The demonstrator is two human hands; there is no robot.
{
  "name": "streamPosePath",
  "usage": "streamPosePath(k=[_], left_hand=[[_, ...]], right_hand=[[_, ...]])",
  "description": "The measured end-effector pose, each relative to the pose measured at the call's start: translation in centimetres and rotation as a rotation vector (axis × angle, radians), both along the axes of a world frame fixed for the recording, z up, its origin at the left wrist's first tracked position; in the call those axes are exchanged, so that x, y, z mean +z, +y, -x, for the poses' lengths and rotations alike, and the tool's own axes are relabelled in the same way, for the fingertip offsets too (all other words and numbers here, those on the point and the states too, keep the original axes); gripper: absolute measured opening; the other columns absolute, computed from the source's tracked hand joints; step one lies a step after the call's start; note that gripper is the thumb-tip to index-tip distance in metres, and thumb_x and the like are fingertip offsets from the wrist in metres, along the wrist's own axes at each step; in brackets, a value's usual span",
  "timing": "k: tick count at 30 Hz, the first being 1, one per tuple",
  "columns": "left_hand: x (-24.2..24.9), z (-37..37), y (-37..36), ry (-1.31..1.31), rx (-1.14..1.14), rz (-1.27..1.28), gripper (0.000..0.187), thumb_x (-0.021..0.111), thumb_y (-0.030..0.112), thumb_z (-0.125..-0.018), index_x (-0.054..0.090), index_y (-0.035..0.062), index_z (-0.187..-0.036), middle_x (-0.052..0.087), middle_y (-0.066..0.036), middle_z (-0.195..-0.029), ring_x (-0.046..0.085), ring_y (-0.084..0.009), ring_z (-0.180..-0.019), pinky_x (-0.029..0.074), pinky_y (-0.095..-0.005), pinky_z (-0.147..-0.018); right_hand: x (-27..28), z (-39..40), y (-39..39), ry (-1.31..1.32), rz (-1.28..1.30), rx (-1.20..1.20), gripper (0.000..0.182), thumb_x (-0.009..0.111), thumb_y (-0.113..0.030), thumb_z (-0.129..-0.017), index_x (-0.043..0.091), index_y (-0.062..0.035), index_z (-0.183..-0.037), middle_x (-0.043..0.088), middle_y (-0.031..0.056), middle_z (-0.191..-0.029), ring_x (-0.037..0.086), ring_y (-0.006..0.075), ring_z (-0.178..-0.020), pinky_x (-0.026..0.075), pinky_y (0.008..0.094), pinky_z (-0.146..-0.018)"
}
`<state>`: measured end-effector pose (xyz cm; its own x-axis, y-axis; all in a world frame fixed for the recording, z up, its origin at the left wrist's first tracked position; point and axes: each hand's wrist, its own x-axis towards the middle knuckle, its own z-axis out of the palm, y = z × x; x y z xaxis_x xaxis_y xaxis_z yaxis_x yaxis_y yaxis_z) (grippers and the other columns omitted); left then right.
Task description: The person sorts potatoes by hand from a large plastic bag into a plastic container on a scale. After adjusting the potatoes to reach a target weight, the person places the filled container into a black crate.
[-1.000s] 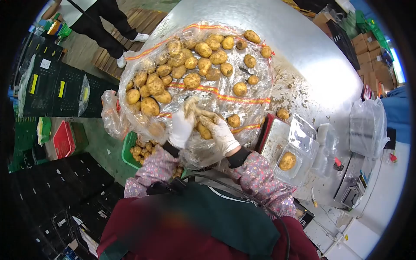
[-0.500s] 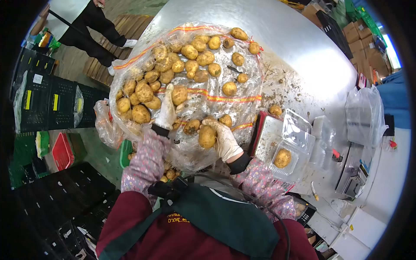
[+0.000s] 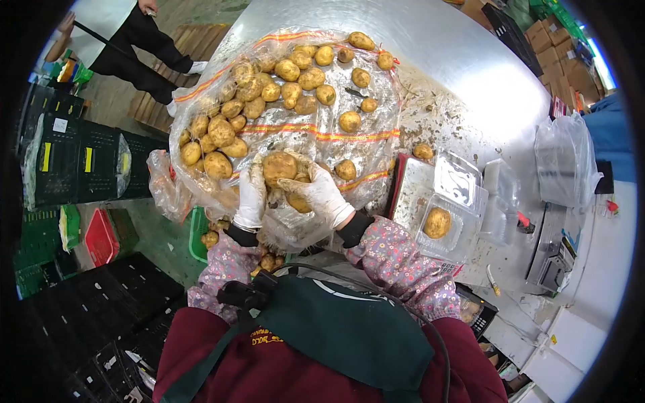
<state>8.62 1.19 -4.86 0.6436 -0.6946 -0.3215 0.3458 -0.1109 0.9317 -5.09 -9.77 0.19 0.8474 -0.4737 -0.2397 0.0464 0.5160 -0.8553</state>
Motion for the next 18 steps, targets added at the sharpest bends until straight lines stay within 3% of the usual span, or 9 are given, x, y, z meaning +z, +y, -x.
streamPosePath(k=[2,4,5,6,7,8,13,15,18], left_hand=[[0.3,0.5,0.1,-0.167,-0.055,-0.038,0.041,0.048,0.037,-0.102,0.057,-0.0001,-0.118,0.070,-0.007,-0.097,0.069,-0.0164,-0.082,0.057,-0.0292,-0.071],[6.8,2.7,-0.9,-0.597,-0.165,-0.194,0.041,0.062,0.033,-0.096,0.056,-0.0004,-0.120,0.069,-0.008,-0.100,0.067,-0.0144,-0.086,0.055,-0.0279,-0.076],[6.2,3.6,-1.1,-0.729,-0.203,-0.105,0.046,0.074,0.027,-0.088,0.056,-0.0004,-0.121,0.069,-0.008,-0.103,0.066,-0.0144,-0.088,0.054,-0.0277,-0.078],[5.8,4.0,-1.4,-0.730,-0.208,-0.102,0.046,0.074,0.027,-0.088,0.056,-0.0004,-0.121,0.069,-0.008,-0.103,0.066,-0.0144,-0.088,0.054,-0.0277,-0.078],[5.5,4.1,-1.8,-0.561,-0.153,-0.076,0.047,0.076,0.024,-0.086,0.056,-0.0004,-0.121,0.069,-0.008,-0.104,0.065,-0.0149,-0.090,0.053,-0.0287,-0.079],[5.1,4.3,-2.2,-0.390,-0.100,-0.050,0.048,0.078,0.021,-0.084,0.056,-0.0004,-0.121,0.069,-0.008,-0.105,0.065,-0.0153,-0.091,0.053,-0.0297,-0.080],[5.0,5.0,-2.8,-0.368,-0.006,0.073,0.033,0.066,0.025,-0.093,0.067,-0.0043,-0.107,0.072,-0.012,-0.091,0.066,-0.0181,-0.082,0.053,-0.0328,-0.076],[4.5,4.9,-3.0,-0.510,-0.053,0.065,0.031,0.060,0.023,-0.097,0.065,-0.0056,-0.109,0.071,-0.015,-0.097,0.064,-0.0182,-0.085,0.052,-0.0332,-0.078],[1.8,4.0,-3.2,-0.570,-0.143,-0.072,0.029,0.057,0.018,-0.098,0.061,-0.0055,-0.115,0.067,-0.016,-0.109,0.062,-0.0171,-0.095,0.052,-0.0325,-0.081]], right_hand=[[0.9,0.8,0.2,0.037,0.056,-0.035,0.055,0.072,-0.007,-0.086,0.050,-0.0024,-0.136,0.062,0.0077,-0.125,0.060,0.0162,-0.110,0.048,0.0296,-0.096],[1.1,1.3,0.5,0.077,0.111,-0.076,0.056,0.072,-0.006,-0.085,0.050,-0.0026,-0.136,0.063,0.0098,-0.123,0.062,0.0190,-0.108,0.049,0.0302,-0.095],[0.4,1.5,0.8,0.156,0.422,-0.144,0.059,0.073,-0.006,-0.082,0.050,-0.0028,-0.135,0.064,0.0127,-0.122,0.064,0.0237,-0.106,0.049,0.0318,-0.094],[0.2,1.7,1.0,0.235,0.734,-0.211,0.061,0.074,-0.007,-0.079,0.050,-0.0030,-0.135,0.064,0.0157,-0.120,0.065,0.0284,-0.104,0.050,0.0334,-0.093],[2.9,2.4,0.8,0.402,0.760,-0.112,0.065,0.075,-0.009,-0.075,0.051,-0.0042,-0.135,0.063,0.0205,-0.116,0.063,0.0358,-0.105,0.050,0.0361,-0.091],[3.3,2.7,0.9,0.401,0.763,-0.121,0.065,0.075,-0.009,-0.075,0.051,-0.0042,-0.135,0.063,0.0205,-0.116,0.063,0.0358,-0.105,0.050,0.0361,-0.091],[5.1,4.4,1.1,0.284,0.777,-0.158,0.070,0.079,-0.014,-0.075,0.048,-0.0031,-0.138,0.061,0.0215,-0.123,0.060,0.0329,-0.114,0.049,0.0368,-0.095],[4.6,5.3,1.0,0.199,0.608,-0.151,0.075,0.081,-0.017,-0.076,0.046,-0.0037,-0.141,0.058,0.0223,-0.129,0.058,0.0295,-0.120,0.046,0.0359,-0.100],[4.1,7.3,0.8,0.230,0.665,-0.159,0.075,0.081,-0.016,-0.077,0.045,-0.0034,-0.141,0.057,0.0202,-0.132,0.056,0.0242,-0.122,0.045,0.0339,-0.101]])
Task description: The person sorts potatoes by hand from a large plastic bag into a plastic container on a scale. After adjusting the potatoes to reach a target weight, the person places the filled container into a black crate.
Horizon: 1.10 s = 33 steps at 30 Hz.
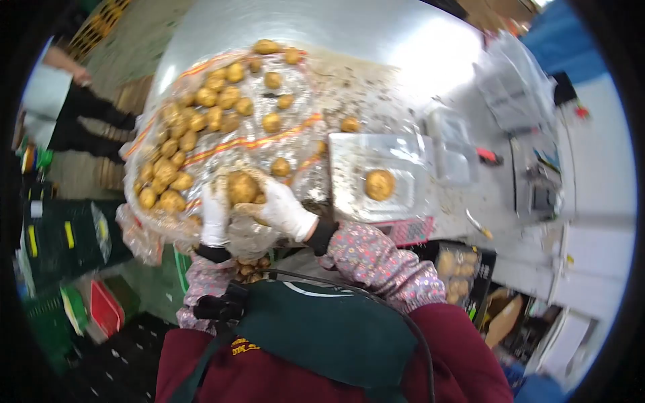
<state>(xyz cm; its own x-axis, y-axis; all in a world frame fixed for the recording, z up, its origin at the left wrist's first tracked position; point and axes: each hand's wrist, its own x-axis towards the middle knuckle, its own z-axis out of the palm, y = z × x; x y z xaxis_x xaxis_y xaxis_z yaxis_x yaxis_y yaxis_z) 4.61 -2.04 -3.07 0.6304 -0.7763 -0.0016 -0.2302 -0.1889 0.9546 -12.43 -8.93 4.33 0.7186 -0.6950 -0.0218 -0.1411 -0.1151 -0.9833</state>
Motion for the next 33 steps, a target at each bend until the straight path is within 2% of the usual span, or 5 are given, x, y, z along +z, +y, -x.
streamPosePath(k=[8,16,20,28,33], left_hand=[[1.1,3.2,-2.0,0.528,-0.102,0.053,0.023,0.055,0.022,-0.101,0.062,0.0027,-0.111,0.062,-0.001,-0.084,0.049,-0.0025,-0.058,0.032,-0.0187,-0.046],[-0.4,7.6,-4.3,0.214,-0.426,0.072,0.019,0.051,0.010,-0.098,0.060,-0.0022,-0.109,0.066,-0.007,-0.086,0.063,-0.0149,-0.074,0.048,-0.0266,-0.065],[-3.7,7.8,-5.3,-1.029,-0.143,-0.263,0.035,0.062,0.029,-0.091,0.065,-0.0022,-0.107,0.065,-0.024,-0.108,0.061,-0.0390,-0.101,0.047,-0.0446,-0.089],[-1.6,0.4,-3.3,-0.881,-0.064,-0.424,0.053,0.059,0.038,-0.093,0.057,-0.0039,-0.126,0.059,-0.027,-0.120,0.056,-0.0400,-0.112,0.042,-0.0444,-0.100],[2.5,3.0,-3.5,-0.727,0.006,-0.315,0.060,0.062,0.030,-0.091,0.047,-0.0075,-0.135,0.051,-0.030,-0.134,0.049,-0.0427,-0.124,0.038,-0.0431,-0.106]], right_hand=[[4.8,11.1,-1.8,-0.094,-0.191,-0.327,0.083,0.080,-0.026,-0.079,0.038,-0.0050,-0.146,0.057,0.0150,-0.131,0.056,0.0225,-0.121,0.045,0.0332,-0.103],[-0.8,22.8,-4.6,0.202,0.363,-0.988,0.058,0.070,-0.018,-0.087,0.048,0.0031,-0.136,0.056,0.0221,-0.129,0.054,0.0318,-0.120,0.041,0.0390,-0.105],[1.1,25.9,-4.0,0.401,0.566,-1.081,0.043,0.063,-0.022,-0.092,0.056,0.0028,-0.127,0.057,0.0248,-0.125,0.053,0.0398,-0.119,0.038,0.0440,-0.105],[1.0,31.3,-3.7,0.196,0.430,-1.035,0.032,0.055,-0.009,-0.097,0.056,0.0031,-0.126,0.061,0.0134,-0.124,0.055,0.0201,-0.116,0.039,0.0316,-0.104],[0.6,31.2,-3.9,0.267,0.552,-1.070,0.031,0.064,-0.009,-0.088,0.064,-0.0027,-0.118,0.063,0.0163,-0.119,0.056,0.0321,-0.118,0.039,0.0392,-0.105]])
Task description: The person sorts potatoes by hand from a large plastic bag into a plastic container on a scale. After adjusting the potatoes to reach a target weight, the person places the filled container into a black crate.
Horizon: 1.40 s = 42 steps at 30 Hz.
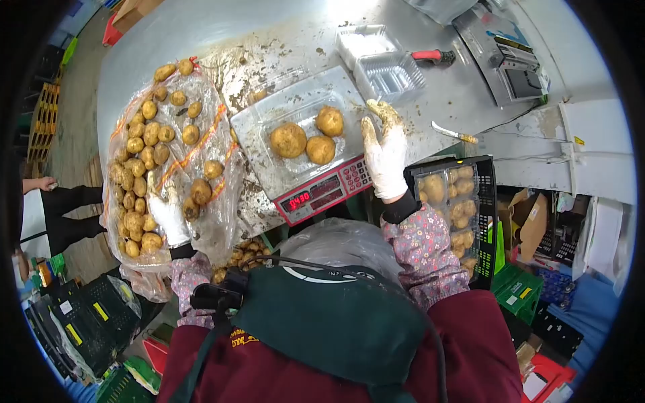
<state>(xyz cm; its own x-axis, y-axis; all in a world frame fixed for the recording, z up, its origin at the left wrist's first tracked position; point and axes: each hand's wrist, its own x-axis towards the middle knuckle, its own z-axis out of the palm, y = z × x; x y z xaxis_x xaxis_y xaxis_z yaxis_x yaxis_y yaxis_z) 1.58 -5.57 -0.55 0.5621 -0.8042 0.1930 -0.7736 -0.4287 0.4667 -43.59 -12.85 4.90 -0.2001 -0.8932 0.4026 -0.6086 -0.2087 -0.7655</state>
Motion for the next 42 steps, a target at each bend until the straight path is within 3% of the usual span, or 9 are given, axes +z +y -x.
streamPosePath(k=[9,14,17,21,24,29,31,35,42], left_hand=[[0.3,4.7,-2.4,0.243,-0.247,0.274,0.040,0.063,0.008,-0.090,0.057,-0.0025,-0.128,0.060,-0.018,-0.128,0.055,-0.0271,-0.119,0.040,-0.0355,-0.105],[0.3,6.5,-0.9,0.253,-0.276,0.207,0.031,0.064,0.008,-0.089,0.063,-0.0006,-0.118,0.067,-0.016,-0.115,0.061,-0.0277,-0.110,0.045,-0.0371,-0.099],[-3.5,6.3,1.3,0.154,-0.195,0.052,0.025,0.064,0.009,-0.089,0.065,0.0003,-0.113,0.067,-0.016,-0.112,0.062,-0.0303,-0.108,0.045,-0.0373,-0.097],[-2.3,4.8,2.8,0.124,-0.317,0.265,0.028,0.066,0.010,-0.089,0.064,0.0015,-0.115,0.067,-0.017,-0.108,0.064,-0.0302,-0.103,0.048,-0.0362,-0.092],[-4.7,0.5,3.5,0.388,-0.079,0.160,0.033,0.064,0.020,-0.090,0.063,0.0044,-0.120,0.067,-0.021,-0.106,0.064,-0.0370,-0.096,0.051,-0.0414,-0.086],[-7.0,-7.9,-0.7,-0.142,0.021,-0.115,0.042,0.063,0.021,-0.088,0.059,0.0071,-0.127,0.066,-0.019,-0.112,0.061,-0.0400,-0.101,0.049,-0.0448,-0.088],[-6.2,-10.4,-4.8,-0.403,-0.166,0.117,0.042,0.063,0.024,-0.088,0.059,0.0107,-0.127,0.065,-0.017,-0.113,0.058,-0.0375,-0.108,0.046,-0.0454,-0.093],[-6.4,-12.7,-12.3,-0.375,-0.303,0.104,0.044,0.059,0.022,-0.087,0.055,0.0085,-0.129,0.062,-0.017,-0.109,0.058,-0.0350,-0.102,0.045,-0.0460,-0.088],[-9.4,-11.2,-19.4,-0.315,-0.529,-0.320,0.031,0.061,0.018,-0.082,0.063,0.0064,-0.111,0.062,-0.023,-0.109,0.064,-0.0374,-0.096,0.050,-0.0446,-0.087]], right_hand=[[-0.6,-3.0,-2.1,0.437,0.015,-0.008,0.037,0.075,-0.029,-0.079,0.068,-0.0103,-0.110,0.065,0.0126,-0.105,0.059,0.0308,-0.099,0.042,0.0439,-0.091],[-0.2,-4.9,-3.2,0.531,0.017,0.178,0.009,0.066,-0.021,-0.084,0.066,-0.0128,-0.088,0.063,0.0089,-0.088,0.058,0.0316,-0.086,0.041,0.0462,-0.078],[-1.7,-4.6,-4.1,0.731,0.042,0.152,0.018,0.065,-0.021,-0.085,0.062,-0.0074,-0.097,0.061,0.0138,-0.088,0.057,0.0356,-0.086,0.042,0.0466,-0.079],[2.3,-8.8,-3.0,0.356,-0.014,0.256,0.013,0.067,-0.016,-0.087,0.065,-0.0047,-0.094,0.064,0.0155,-0.091,0.059,0.0343,-0.085,0.046,0.0438,-0.076],[4.1,-14.6,0.2,0.156,0.016,0.579,0.017,0.066,-0.014,-0.086,0.065,-0.0044,-0.100,0.065,0.0142,-0.092,0.060,0.0329,-0.090,0.046,0.0446,-0.078],[0.4,-21.1,4.2,0.511,-0.145,0.999,0.059,0.065,-0.032,-0.087,0.050,-0.0006,-0.134,0.062,0.0188,-0.112,0.057,0.0375,-0.104,0.043,0.0457,-0.095],[0.3,-21.6,4.1,0.620,-0.168,1.013,0.064,0.062,-0.036,-0.089,0.044,0.0003,-0.139,0.061,0.0206,-0.115,0.057,0.0367,-0.103,0.042,0.0453,-0.097],[-0.1,-22.3,2.9,0.530,-0.302,0.968,0.056,0.061,-0.033,-0.090,0.050,-0.0011,-0.134,0.061,0.0197,-0.114,0.059,0.0345,-0.100,0.043,0.0442,-0.094],[-0.6,-23.5,3.4,0.608,-0.307,0.946,0.051,0.063,-0.030,-0.088,0.053,-0.0033,-0.131,0.064,0.0171,-0.110,0.059,0.0333,-0.099,0.045,0.0431,-0.090]])
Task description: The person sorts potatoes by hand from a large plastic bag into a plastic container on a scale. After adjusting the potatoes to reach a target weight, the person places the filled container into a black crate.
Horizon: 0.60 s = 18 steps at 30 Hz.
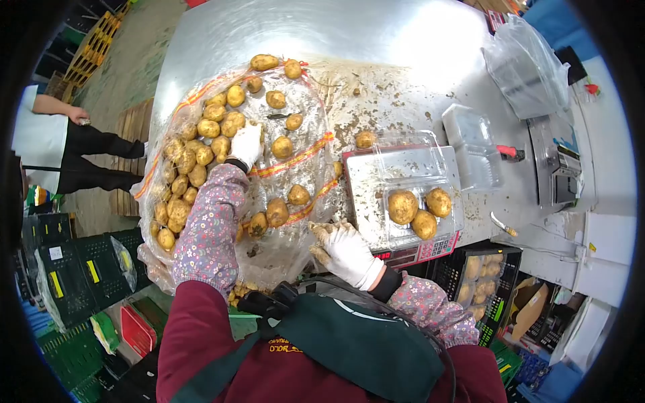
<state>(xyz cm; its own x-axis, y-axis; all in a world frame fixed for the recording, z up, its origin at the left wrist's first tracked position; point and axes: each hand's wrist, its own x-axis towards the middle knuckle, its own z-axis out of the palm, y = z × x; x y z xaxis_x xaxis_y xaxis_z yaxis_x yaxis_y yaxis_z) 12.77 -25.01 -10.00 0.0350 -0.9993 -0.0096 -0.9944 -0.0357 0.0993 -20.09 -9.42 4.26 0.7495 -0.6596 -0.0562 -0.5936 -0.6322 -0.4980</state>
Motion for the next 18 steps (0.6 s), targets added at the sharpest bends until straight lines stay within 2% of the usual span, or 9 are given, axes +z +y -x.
streamPosePath(k=[1,4,7,9,10,11,13,14,18], left_hand=[[0.2,0.3,0.2,0.003,-0.007,-0.003,0.031,0.061,0.018,-0.082,0.063,0.0064,-0.111,0.062,-0.023,-0.109,0.064,-0.0374,-0.096,0.050,-0.0446,-0.087],[2.1,1.3,2.4,0.550,0.188,0.196,0.057,0.079,0.025,-0.071,0.059,0.0068,-0.121,0.059,-0.018,-0.120,0.057,-0.0357,-0.112,0.047,-0.0420,-0.095],[4.5,2.6,5.6,0.970,0.227,0.256,0.043,0.080,0.019,-0.076,0.062,0.0044,-0.112,0.067,-0.011,-0.102,0.063,-0.0237,-0.092,0.050,-0.0328,-0.086],[6.5,6.5,9.1,1.496,0.307,0.330,0.025,0.074,0.017,-0.086,0.064,0.0028,-0.104,0.067,-0.004,-0.091,0.060,-0.0146,-0.081,0.049,-0.0278,-0.077],[7.6,7.0,10.6,1.449,0.366,0.245,0.022,0.064,0.024,-0.096,0.066,0.0019,-0.099,0.066,-0.002,-0.089,0.057,-0.0098,-0.078,0.048,-0.0271,-0.073],[8.2,7.9,11.8,1.446,0.373,0.243,0.022,0.064,0.024,-0.096,0.066,0.0019,-0.099,0.066,-0.002,-0.089,0.057,-0.0098,-0.078,0.048,-0.0271,-0.073],[10.0,10.5,13.6,1.695,0.579,0.302,0.033,0.055,0.033,-0.100,0.067,0.0026,-0.097,0.066,-0.003,-0.086,0.058,-0.0098,-0.078,0.048,-0.0274,-0.073],[11.4,12.1,14.3,1.706,0.551,0.368,0.040,0.049,0.039,-0.102,0.066,0.0020,-0.100,0.066,-0.004,-0.087,0.060,-0.0102,-0.079,0.050,-0.0270,-0.070],[12.3,13.9,16.8,1.884,0.549,0.317,0.038,0.050,0.037,-0.102,0.064,0.0015,-0.102,0.066,-0.006,-0.091,0.062,-0.0124,-0.078,0.052,-0.0273,-0.067]], right_hand=[[0.0,0.1,0.1,0.003,-0.003,-0.007,0.051,0.063,-0.030,-0.088,0.053,-0.0033,-0.131,0.064,0.0171,-0.110,0.059,0.0333,-0.099,0.045,0.0431,-0.090],[0.1,0.8,-0.1,-0.035,-0.012,-0.010,0.047,0.065,-0.027,-0.087,0.056,-0.0032,-0.127,0.065,0.0161,-0.106,0.060,0.0332,-0.098,0.047,0.0433,-0.088],[-0.2,1.2,-0.7,-0.255,-0.127,-0.102,0.041,0.067,-0.023,-0.086,0.059,-0.0038,-0.122,0.065,0.0162,-0.101,0.062,0.0333,-0.092,0.049,0.0429,-0.083],[1.0,0.6,-1.1,-0.329,-0.166,-0.236,0.032,0.068,-0.017,-0.086,0.065,-0.0054,-0.116,0.068,0.0170,-0.099,0.065,0.0360,-0.091,0.053,0.0423,-0.080],[1.1,0.5,-1.5,-0.352,-0.209,-0.182,0.036,0.069,-0.016,-0.087,0.063,-0.0060,-0.121,0.068,0.0172,-0.104,0.064,0.0356,-0.096,0.052,0.0405,-0.083],[1.4,0.1,-1.7,-0.352,-0.216,-0.179,0.036,0.069,-0.016,-0.087,0.063,-0.0060,-0.121,0.068,0.0172,-0.104,0.064,0.0356,-0.096,0.052,0.0405,-0.083],[2.1,-1.3,-1.9,-0.438,-0.220,-0.233,0.049,0.069,-0.020,-0.086,0.056,-0.0064,-0.131,0.065,0.0193,-0.113,0.063,0.0359,-0.098,0.051,0.0406,-0.084],[2.0,-2.2,-2.1,-0.441,-0.220,-0.227,0.049,0.069,-0.020,-0.086,0.056,-0.0064,-0.131,0.065,0.0193,-0.113,0.063,0.0359,-0.098,0.051,0.0406,-0.084],[1.0,-4.8,-2.4,-0.684,-0.129,-0.197,0.062,0.074,-0.024,-0.081,0.051,-0.0073,-0.137,0.062,0.0204,-0.119,0.061,0.0365,-0.107,0.051,0.0401,-0.090]])
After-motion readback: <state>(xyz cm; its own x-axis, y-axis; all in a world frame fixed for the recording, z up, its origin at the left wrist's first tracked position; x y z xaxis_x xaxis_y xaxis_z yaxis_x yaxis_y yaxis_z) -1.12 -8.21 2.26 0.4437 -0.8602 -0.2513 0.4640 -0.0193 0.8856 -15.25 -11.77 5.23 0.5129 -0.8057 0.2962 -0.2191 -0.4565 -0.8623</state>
